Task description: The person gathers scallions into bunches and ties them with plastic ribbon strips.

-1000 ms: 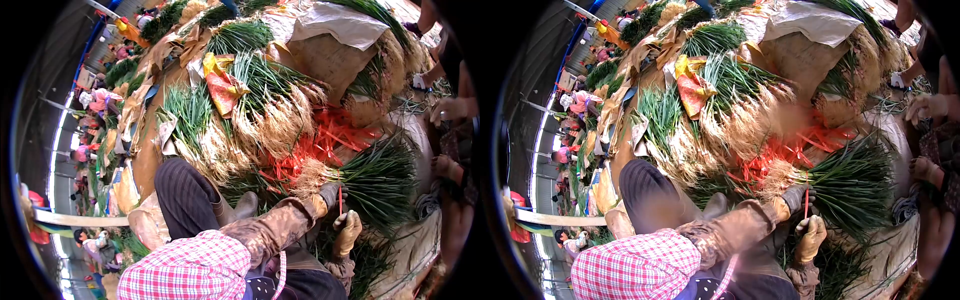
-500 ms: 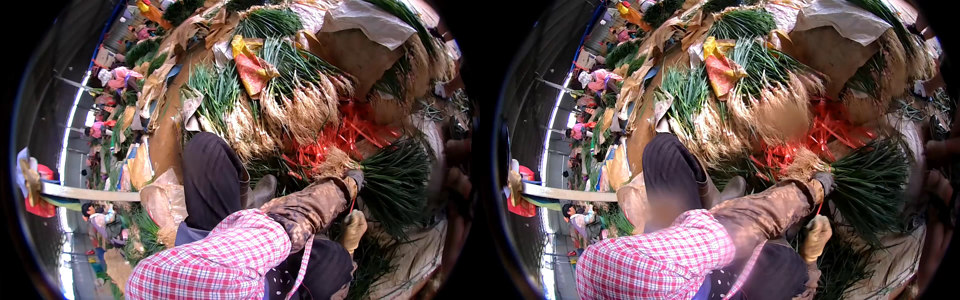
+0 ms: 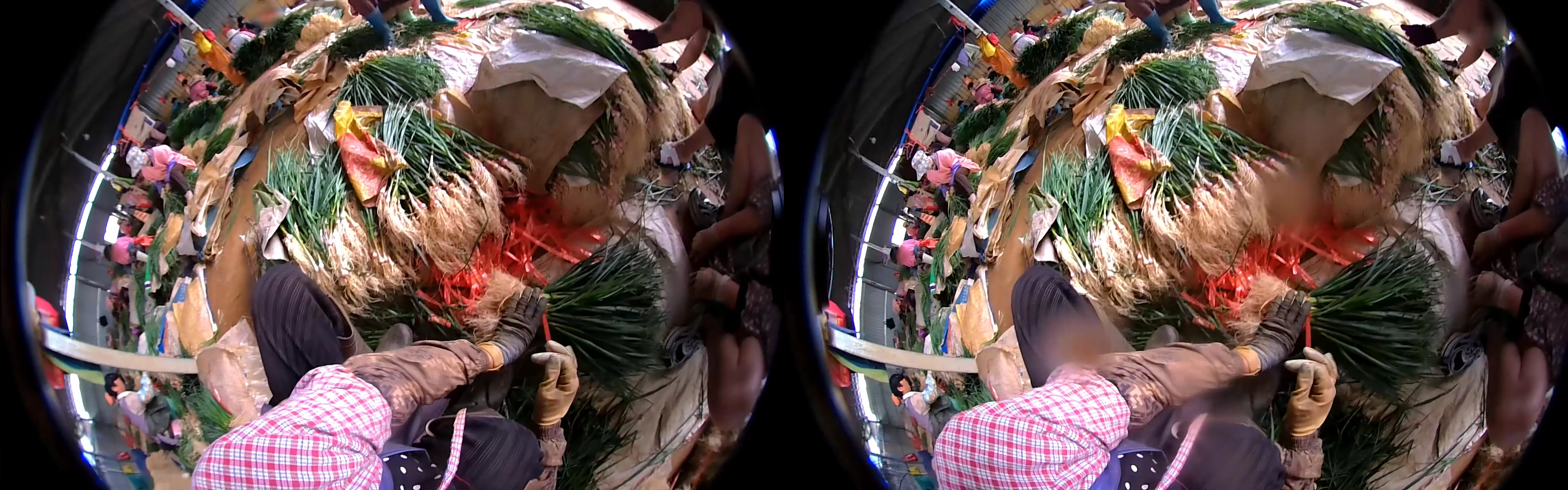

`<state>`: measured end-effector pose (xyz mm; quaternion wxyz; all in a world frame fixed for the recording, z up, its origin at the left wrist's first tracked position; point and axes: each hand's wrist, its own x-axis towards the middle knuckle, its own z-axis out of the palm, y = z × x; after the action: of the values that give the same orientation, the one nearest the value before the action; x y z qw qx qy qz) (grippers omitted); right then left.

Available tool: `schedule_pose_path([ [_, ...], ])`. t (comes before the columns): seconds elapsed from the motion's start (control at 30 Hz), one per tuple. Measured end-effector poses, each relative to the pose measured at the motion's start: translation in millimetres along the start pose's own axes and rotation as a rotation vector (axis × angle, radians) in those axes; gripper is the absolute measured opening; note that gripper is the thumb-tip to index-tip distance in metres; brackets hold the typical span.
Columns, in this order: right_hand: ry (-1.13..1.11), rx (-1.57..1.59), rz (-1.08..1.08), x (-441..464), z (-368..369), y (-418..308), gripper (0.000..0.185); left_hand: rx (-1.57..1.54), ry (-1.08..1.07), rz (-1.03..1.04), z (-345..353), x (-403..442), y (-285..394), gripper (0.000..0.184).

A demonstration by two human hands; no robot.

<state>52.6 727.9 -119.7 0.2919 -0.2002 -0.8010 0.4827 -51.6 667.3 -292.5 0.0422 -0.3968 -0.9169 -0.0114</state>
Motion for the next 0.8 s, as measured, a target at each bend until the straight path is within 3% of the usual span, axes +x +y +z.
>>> schedule_pose_path([
  [0.07,-0.137,0.234,0.053,16.0,3.1,0.4,0.030,0.010,-0.115,-0.008,26.5,21.0,0.8,0.062],
  [0.13,-0.154,0.653,0.331,19.3,21.1,20.5,0.032,-0.007,-0.228,-0.028,33.8,38.5,0.3,0.059],
  [0.2,-0.094,0.807,0.415,30.0,36.4,20.5,0.035,-0.053,-0.348,-0.076,33.3,50.8,-4.4,0.058],
  [0.23,-0.061,0.771,0.459,28.1,40.1,23.9,0.035,-0.057,-0.263,-0.070,43.8,51.5,-8.4,0.054],
  [0.33,0.020,0.640,0.517,15.0,46.8,29.3,0.037,-0.037,-0.321,-0.113,30.2,64.9,-10.9,0.048],
  [0.4,0.093,0.700,0.691,-6.0,39.1,37.8,0.037,-0.024,-0.226,-0.113,40.6,64.6,-11.2,0.039],
  [0.53,0.032,0.711,0.750,-36.9,13.1,46.9,0.035,-0.126,-0.153,-0.103,35.1,61.6,-11.7,0.034],
  [0.67,0.014,0.647,0.820,-51.3,-1.4,40.1,0.038,-0.086,-0.372,-0.113,32.2,70.3,-12.1,0.034],
  [0.73,-0.004,0.717,0.815,-56.8,-3.6,36.6,0.041,-0.014,-0.032,-0.052,46.6,58.3,-13.1,0.026],
  [0.8,-0.015,0.711,0.803,-65.6,-4.8,38.9,0.042,-0.027,-0.146,-0.038,37.1,58.2,-12.8,0.034],
])
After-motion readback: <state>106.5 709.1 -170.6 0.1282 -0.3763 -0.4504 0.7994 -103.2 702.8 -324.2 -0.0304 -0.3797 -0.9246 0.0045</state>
